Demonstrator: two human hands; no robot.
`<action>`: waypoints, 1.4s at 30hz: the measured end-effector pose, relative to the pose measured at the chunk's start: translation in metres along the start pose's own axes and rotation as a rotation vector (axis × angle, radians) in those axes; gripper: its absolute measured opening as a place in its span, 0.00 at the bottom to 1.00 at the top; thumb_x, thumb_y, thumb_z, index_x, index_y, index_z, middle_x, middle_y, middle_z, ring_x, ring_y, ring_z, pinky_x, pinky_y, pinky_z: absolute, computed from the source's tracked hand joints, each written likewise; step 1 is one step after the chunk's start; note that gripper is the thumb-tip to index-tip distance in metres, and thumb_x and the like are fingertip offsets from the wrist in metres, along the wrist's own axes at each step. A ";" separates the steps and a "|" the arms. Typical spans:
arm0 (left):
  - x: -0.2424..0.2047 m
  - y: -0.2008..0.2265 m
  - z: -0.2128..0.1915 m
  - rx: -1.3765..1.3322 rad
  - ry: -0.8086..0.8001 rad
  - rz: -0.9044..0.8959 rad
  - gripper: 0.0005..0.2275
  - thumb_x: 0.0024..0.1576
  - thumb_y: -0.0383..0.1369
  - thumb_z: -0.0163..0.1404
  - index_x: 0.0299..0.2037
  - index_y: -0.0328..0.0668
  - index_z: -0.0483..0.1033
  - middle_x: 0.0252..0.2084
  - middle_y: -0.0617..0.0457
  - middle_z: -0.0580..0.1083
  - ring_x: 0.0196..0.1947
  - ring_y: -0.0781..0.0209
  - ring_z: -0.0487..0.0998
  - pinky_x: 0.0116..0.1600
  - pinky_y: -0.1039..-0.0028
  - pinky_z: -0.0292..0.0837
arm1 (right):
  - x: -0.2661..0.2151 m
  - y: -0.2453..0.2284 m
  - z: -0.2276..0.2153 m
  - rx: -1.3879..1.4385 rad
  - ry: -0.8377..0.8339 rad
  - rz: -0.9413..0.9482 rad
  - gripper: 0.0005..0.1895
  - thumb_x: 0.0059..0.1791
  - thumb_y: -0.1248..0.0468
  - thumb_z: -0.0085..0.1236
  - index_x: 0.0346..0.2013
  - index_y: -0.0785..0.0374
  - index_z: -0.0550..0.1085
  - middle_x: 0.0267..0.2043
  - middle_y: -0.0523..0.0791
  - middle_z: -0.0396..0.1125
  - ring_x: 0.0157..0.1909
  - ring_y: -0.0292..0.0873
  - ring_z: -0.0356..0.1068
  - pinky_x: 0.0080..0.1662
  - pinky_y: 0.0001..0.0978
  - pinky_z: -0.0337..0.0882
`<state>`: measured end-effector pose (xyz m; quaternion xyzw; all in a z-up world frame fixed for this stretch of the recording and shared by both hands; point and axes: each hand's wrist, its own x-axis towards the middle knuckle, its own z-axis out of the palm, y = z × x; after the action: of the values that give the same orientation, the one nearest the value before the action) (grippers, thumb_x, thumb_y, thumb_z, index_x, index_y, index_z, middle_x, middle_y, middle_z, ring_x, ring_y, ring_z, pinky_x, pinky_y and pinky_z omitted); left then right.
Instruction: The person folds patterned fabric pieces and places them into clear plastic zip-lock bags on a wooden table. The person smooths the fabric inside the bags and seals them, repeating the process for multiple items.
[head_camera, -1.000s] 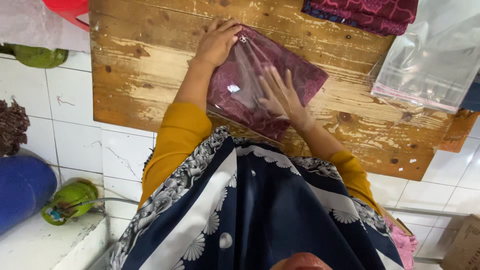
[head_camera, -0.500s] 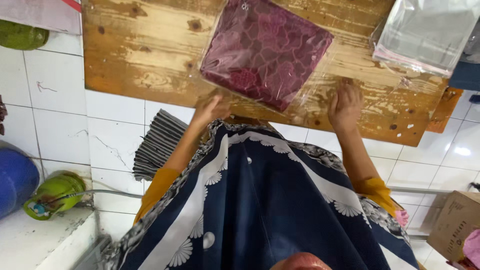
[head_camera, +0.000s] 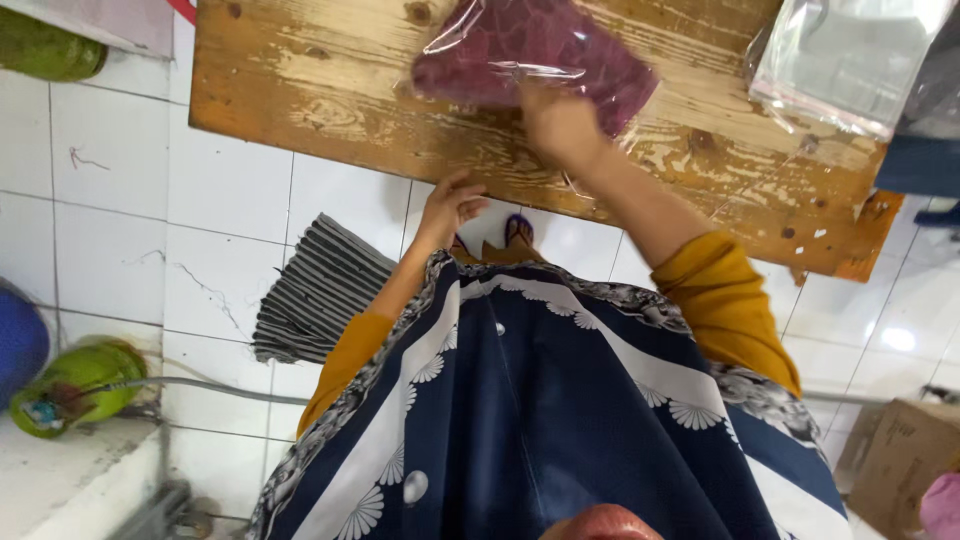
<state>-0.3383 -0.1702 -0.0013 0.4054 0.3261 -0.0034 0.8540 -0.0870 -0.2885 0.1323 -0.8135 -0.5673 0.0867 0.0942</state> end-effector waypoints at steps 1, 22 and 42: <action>0.000 0.011 0.012 0.043 -0.034 0.029 0.26 0.66 0.35 0.45 0.74 0.45 0.52 0.65 0.35 0.69 0.58 0.41 0.75 0.58 0.57 0.71 | 0.009 0.014 -0.024 -0.015 0.100 -0.029 0.19 0.56 0.66 0.51 0.62 0.68 0.68 0.39 0.56 0.74 0.36 0.54 0.73 0.37 0.47 0.73; 0.025 0.066 0.122 1.740 0.230 0.514 0.29 0.64 0.55 0.51 0.73 0.60 0.59 0.79 0.49 0.45 0.77 0.36 0.38 0.69 0.25 0.30 | -0.075 0.120 0.050 0.066 -0.200 0.305 0.34 0.59 0.48 0.47 0.76 0.59 0.55 0.81 0.54 0.35 0.80 0.60 0.31 0.69 0.75 0.33; 0.024 0.019 0.146 1.436 0.117 0.738 0.13 0.51 0.34 0.62 0.45 0.41 0.83 0.44 0.51 0.75 0.50 0.53 0.72 0.55 0.58 0.62 | -0.167 0.080 0.027 -0.029 0.319 -0.123 0.21 0.45 0.55 0.59 0.49 0.63 0.78 0.48 0.53 0.70 0.47 0.52 0.69 0.48 0.46 0.71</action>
<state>-0.2329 -0.2531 0.0652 0.9358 0.1337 0.0914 0.3131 -0.0780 -0.4715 0.0917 -0.7821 -0.5949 -0.0576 0.1767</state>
